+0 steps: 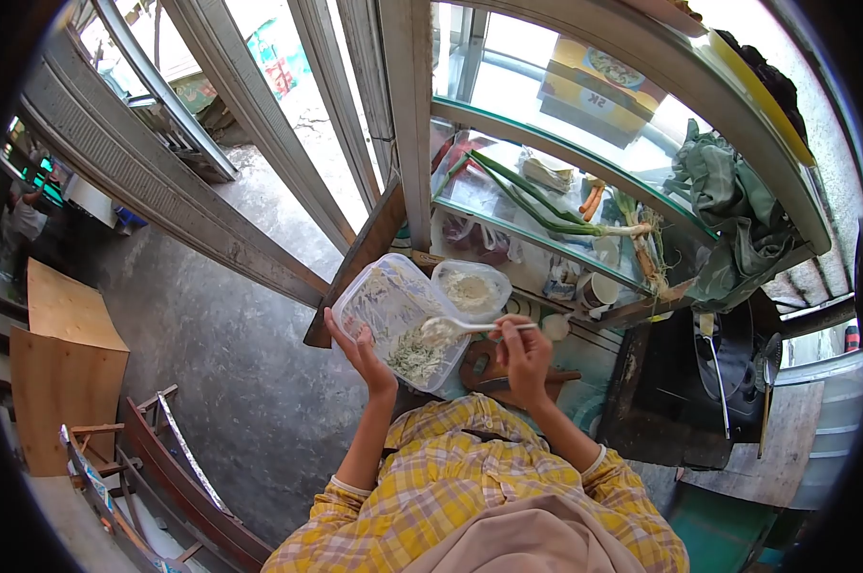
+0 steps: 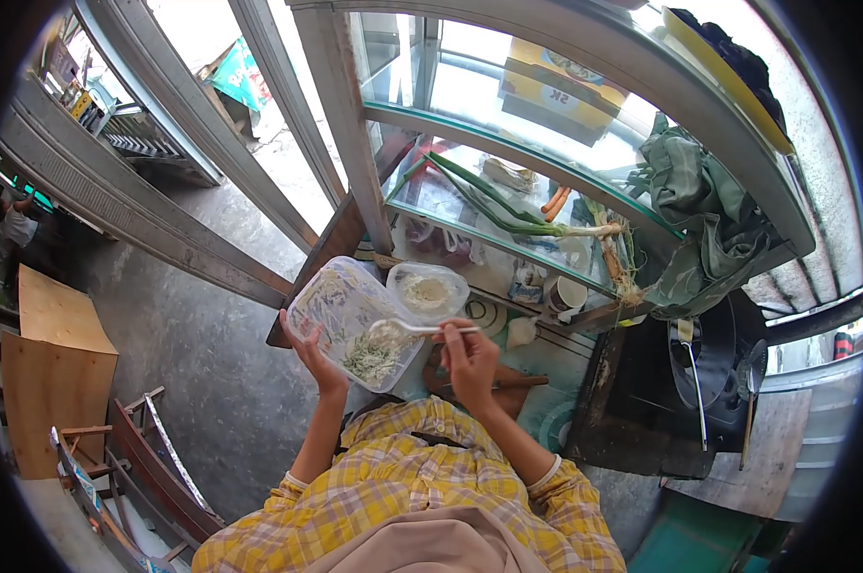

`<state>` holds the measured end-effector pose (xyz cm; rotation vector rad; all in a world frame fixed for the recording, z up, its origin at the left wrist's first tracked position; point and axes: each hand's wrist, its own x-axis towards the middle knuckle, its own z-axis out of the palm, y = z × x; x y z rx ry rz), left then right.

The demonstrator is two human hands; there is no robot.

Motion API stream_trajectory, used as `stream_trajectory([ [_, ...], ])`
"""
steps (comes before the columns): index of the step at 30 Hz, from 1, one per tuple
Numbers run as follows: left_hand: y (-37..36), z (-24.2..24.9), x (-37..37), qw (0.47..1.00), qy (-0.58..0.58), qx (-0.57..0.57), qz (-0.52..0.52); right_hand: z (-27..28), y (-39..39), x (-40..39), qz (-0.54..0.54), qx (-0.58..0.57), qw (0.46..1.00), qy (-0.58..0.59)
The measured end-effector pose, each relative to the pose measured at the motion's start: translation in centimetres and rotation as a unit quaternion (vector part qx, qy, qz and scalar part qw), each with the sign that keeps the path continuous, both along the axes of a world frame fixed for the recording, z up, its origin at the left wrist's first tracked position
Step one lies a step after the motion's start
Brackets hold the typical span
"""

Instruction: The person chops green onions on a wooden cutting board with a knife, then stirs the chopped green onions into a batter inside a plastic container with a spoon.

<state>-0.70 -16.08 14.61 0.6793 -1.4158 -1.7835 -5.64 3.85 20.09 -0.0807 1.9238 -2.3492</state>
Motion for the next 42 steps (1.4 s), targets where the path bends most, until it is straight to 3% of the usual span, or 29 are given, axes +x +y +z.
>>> stream_trajectory([
  [5,0.0,0.2,0.0,1.0,0.01,0.009,-0.003,-0.9,-0.5,2.2,0.067,0.133,0.985,0.085],
  [11,0.0,0.5,0.0,0.999,0.03,0.027,-0.009,-0.1,-0.3,2.6,0.07,0.197,0.959,0.189],
  [14,0.1,0.4,0.2,0.999,0.028,0.032,-0.008,-0.1,-0.4,2.6,0.073,0.189,0.957,0.209],
  [23,0.0,-0.1,0.3,0.997,0.053,0.051,-0.019,0.6,0.1,2.6,0.124,0.257,0.852,0.439],
  [26,0.1,0.0,0.1,0.997,0.054,0.048,-0.02,0.6,0.4,2.8,0.096,0.238,0.843,0.473],
  [29,0.2,0.1,0.0,0.997,0.05,0.045,-0.022,-0.3,0.9,2.9,0.082,0.236,0.891,0.378],
  [31,0.3,0.2,-0.2,0.998,0.046,0.041,-0.019,-0.9,1.2,3.4,0.008,0.135,0.967,0.216],
  [33,0.4,0.4,-0.3,0.999,0.035,0.035,-0.016,0.4,1.5,3.4,-0.077,-0.01,0.996,0.053],
  [36,0.2,0.2,-0.6,0.998,0.03,0.041,-0.023,1.0,4.2,1.4,-0.234,-0.086,0.968,0.006],
  [39,-0.3,-0.5,-0.9,0.998,0.027,0.04,-0.027,-0.7,8.4,-0.9,-0.35,-0.04,0.934,0.052],
  [42,-0.8,-0.9,-1.3,0.999,0.026,0.032,-0.032,-4.5,12.1,-3.5,-0.378,0.082,0.915,0.109],
])
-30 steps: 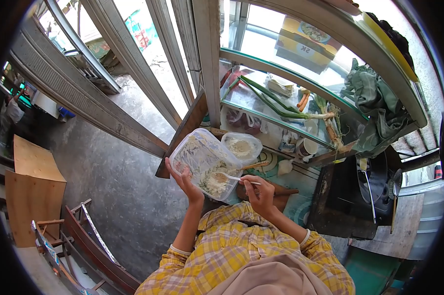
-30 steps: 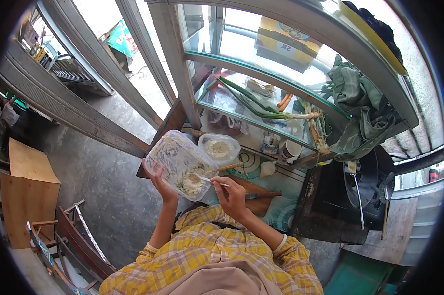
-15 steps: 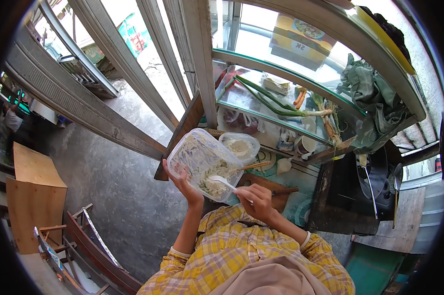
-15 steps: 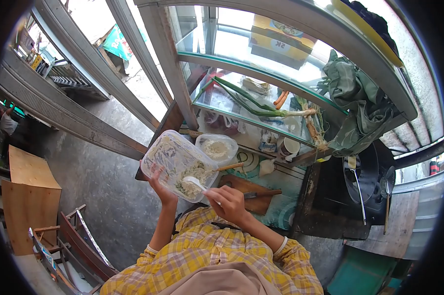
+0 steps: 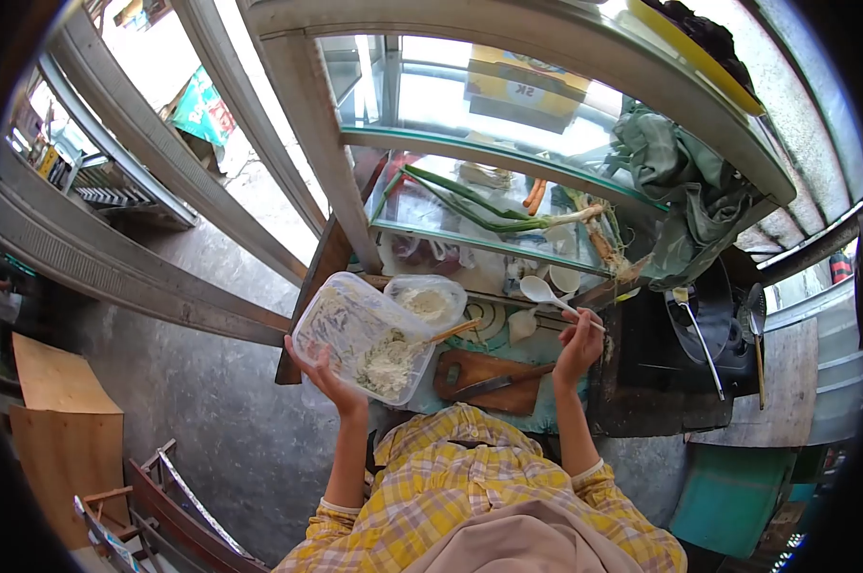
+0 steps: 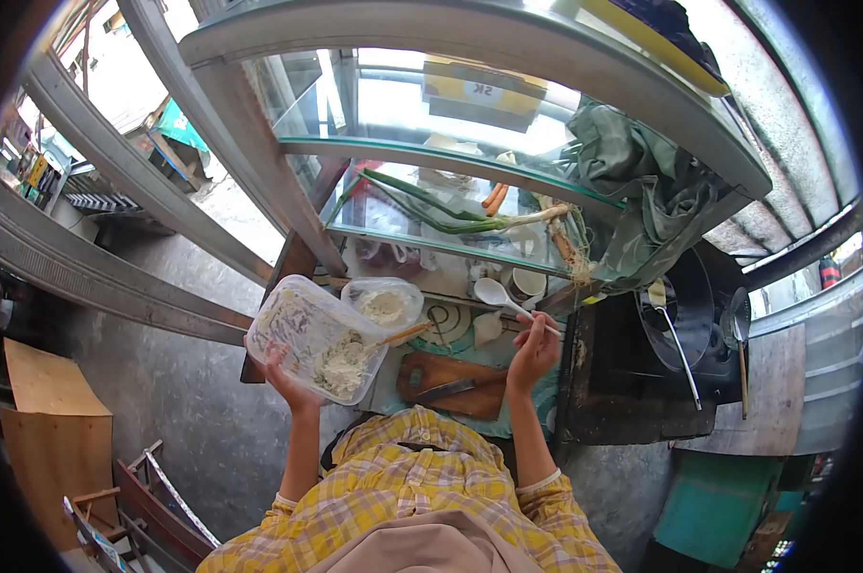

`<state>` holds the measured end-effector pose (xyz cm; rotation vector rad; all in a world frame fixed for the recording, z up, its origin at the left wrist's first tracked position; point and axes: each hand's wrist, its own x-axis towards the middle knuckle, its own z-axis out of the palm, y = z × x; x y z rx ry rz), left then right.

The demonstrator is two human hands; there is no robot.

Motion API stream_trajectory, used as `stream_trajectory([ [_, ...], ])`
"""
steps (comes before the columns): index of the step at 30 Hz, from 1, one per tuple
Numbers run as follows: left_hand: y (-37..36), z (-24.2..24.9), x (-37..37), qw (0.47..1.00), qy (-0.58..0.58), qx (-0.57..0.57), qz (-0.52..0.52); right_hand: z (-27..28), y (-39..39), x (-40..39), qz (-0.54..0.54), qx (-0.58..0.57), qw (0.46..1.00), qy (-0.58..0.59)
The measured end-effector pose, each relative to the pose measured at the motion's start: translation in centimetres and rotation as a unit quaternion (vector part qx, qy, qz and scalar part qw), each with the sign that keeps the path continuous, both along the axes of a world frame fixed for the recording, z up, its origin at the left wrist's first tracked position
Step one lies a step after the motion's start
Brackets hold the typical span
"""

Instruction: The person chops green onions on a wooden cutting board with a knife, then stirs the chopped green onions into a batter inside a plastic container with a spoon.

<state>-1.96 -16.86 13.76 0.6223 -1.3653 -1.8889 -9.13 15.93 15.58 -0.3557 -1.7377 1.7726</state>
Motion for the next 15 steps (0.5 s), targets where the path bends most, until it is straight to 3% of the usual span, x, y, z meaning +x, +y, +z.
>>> stream_trajectory([
  [4,0.1,0.4,-0.3,1.0,-0.006,0.004,0.006,-3.1,2.2,-3.4,-0.005,0.263,0.964,-0.041],
  [8,0.5,1.1,-0.6,1.0,-0.02,-0.021,0.011,-5.2,2.5,-6.5,0.004,0.41,0.912,-0.026],
  [11,0.6,1.0,-0.5,0.999,-0.019,-0.028,0.014,-5.1,2.1,-8.0,0.005,0.465,0.879,-0.104],
  [15,0.2,0.0,-0.4,1.0,-0.013,0.001,0.001,-5.3,1.8,-8.7,0.013,0.549,0.835,-0.038],
])
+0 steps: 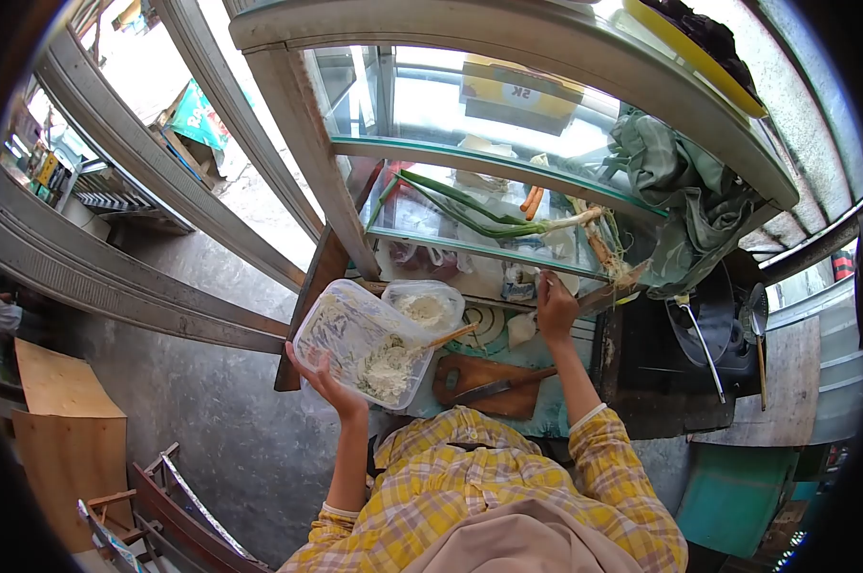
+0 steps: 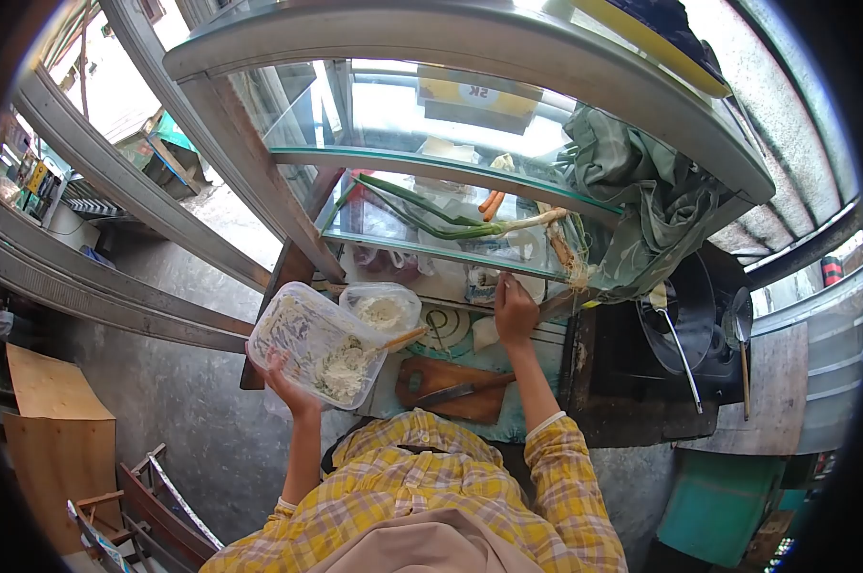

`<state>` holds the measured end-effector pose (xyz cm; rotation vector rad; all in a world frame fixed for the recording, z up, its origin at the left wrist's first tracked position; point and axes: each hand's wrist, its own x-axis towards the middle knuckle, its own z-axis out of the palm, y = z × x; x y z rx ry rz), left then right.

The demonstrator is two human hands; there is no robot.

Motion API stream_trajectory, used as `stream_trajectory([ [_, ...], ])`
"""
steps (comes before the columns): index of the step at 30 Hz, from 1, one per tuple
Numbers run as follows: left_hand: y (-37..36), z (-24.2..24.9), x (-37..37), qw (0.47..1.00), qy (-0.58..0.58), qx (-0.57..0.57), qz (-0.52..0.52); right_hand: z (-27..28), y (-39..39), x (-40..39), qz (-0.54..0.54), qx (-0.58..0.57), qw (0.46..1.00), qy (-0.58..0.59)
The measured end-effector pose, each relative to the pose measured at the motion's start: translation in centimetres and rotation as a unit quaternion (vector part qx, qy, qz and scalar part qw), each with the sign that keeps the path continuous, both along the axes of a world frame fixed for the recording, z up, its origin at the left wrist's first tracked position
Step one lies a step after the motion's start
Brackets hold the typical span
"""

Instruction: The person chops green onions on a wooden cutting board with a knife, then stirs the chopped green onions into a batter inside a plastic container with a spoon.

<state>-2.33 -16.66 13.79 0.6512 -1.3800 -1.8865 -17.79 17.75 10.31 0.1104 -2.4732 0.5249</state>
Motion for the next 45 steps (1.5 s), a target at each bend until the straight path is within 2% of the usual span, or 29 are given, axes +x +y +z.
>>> stream_trajectory([
  [2,0.3,0.3,-0.1,1.0,-0.004,-0.01,0.005,0.2,0.0,0.0,0.031,0.04,0.998,0.044],
  [6,0.1,-0.3,-0.1,0.999,-0.007,-0.037,0.003,0.3,-0.4,-0.4,0.039,0.094,0.995,0.02],
  [14,0.2,-0.2,-0.1,1.0,0.002,-0.005,-0.003,-0.4,-1.1,-1.7,0.028,0.135,0.99,-0.024],
  [17,-0.2,-1.4,0.0,1.0,-0.001,0.003,-0.005,-0.7,-1.3,-1.7,0.018,0.091,0.996,-0.017],
  [21,-0.1,-1.1,-0.1,1.0,-0.002,0.013,-0.003,-1.4,-0.9,-1.5,-0.021,-0.047,0.997,-0.062],
  [23,0.0,-0.7,-0.1,1.0,-0.005,0.004,0.0,-2.4,-0.4,-1.5,-0.02,-0.136,0.989,-0.046],
  [29,0.4,0.4,-0.3,1.0,0.0,0.011,-0.009,-3.7,0.1,-1.9,-0.013,-0.271,0.96,-0.07],
  [38,-0.2,-1.2,0.1,1.0,-0.013,-0.01,-0.007,-1.8,-0.8,-0.6,0.033,-0.391,0.916,-0.079],
  [45,-0.1,-1.0,-0.1,1.0,-0.009,0.002,-0.01,-1.6,-1.6,0.5,0.054,-0.417,0.905,-0.066],
])
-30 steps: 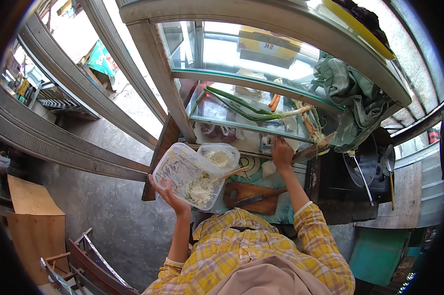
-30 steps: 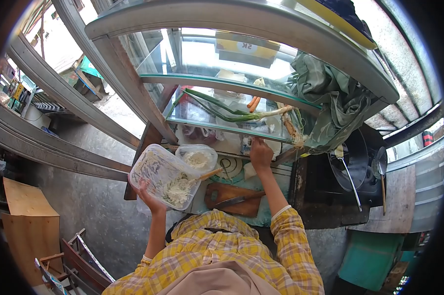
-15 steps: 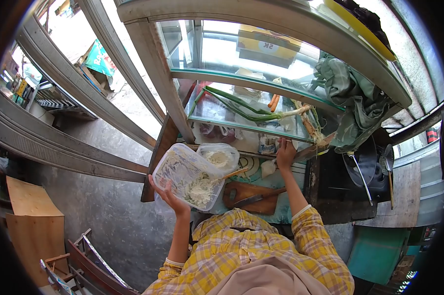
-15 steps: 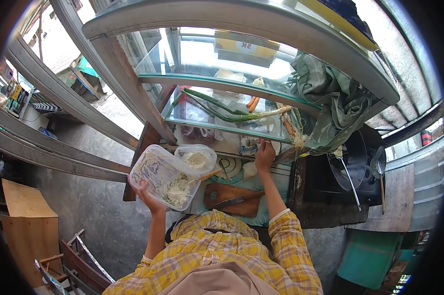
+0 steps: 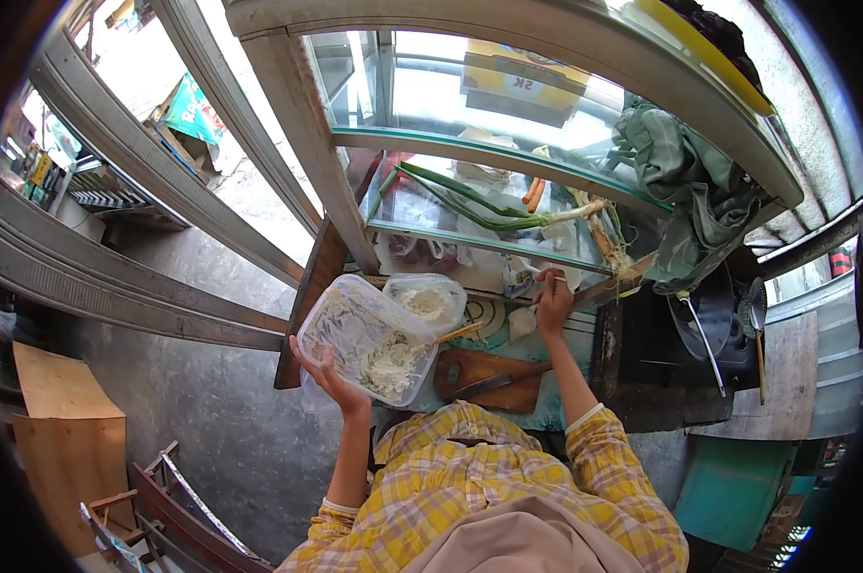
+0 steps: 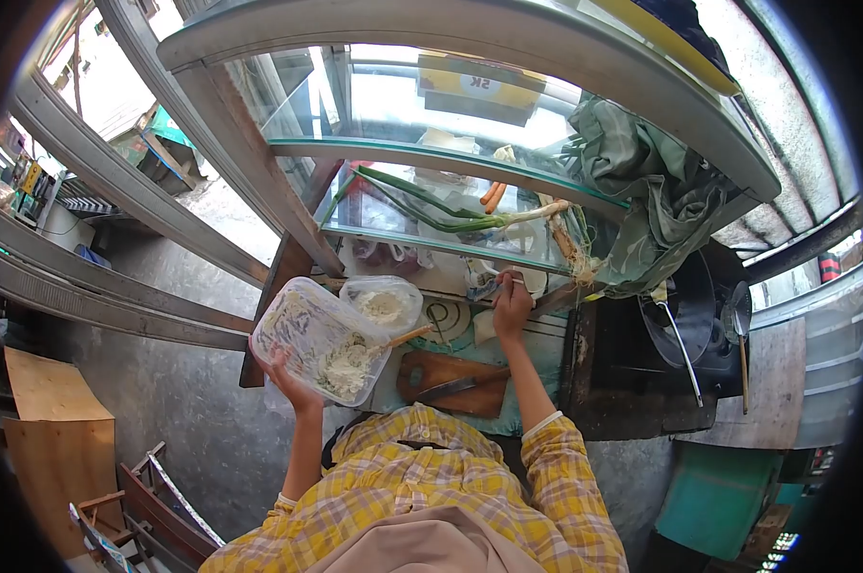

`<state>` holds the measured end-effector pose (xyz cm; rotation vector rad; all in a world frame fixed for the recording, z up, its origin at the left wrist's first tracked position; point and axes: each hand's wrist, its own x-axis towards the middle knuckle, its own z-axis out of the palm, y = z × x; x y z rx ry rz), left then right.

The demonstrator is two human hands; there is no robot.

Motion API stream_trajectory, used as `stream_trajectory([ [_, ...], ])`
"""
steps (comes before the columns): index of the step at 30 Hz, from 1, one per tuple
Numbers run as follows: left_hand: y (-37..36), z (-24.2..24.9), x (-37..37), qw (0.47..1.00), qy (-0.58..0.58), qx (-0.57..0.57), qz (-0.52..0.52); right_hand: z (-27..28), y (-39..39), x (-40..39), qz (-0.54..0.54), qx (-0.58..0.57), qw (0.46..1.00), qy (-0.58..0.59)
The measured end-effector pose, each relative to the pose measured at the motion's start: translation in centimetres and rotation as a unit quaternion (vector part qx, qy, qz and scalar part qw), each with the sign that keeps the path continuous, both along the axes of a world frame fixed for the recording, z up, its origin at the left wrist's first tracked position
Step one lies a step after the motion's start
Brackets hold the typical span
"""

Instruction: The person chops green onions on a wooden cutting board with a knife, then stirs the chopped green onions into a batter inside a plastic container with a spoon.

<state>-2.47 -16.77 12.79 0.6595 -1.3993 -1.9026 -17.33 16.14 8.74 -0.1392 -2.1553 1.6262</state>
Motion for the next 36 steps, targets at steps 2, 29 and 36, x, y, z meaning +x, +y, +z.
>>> stream_trajectory([
  [2,0.2,0.7,-0.1,1.0,0.004,0.002,0.0,-0.2,0.0,0.2,0.01,0.006,1.0,0.004],
  [29,-0.2,-0.7,0.1,1.0,0.002,0.021,-0.004,2.1,-3.5,-0.6,0.043,0.41,0.909,0.067],
  [36,0.0,0.2,0.0,0.999,0.018,0.028,-0.008,1.0,-3.0,-0.2,0.003,0.314,0.945,0.092],
])
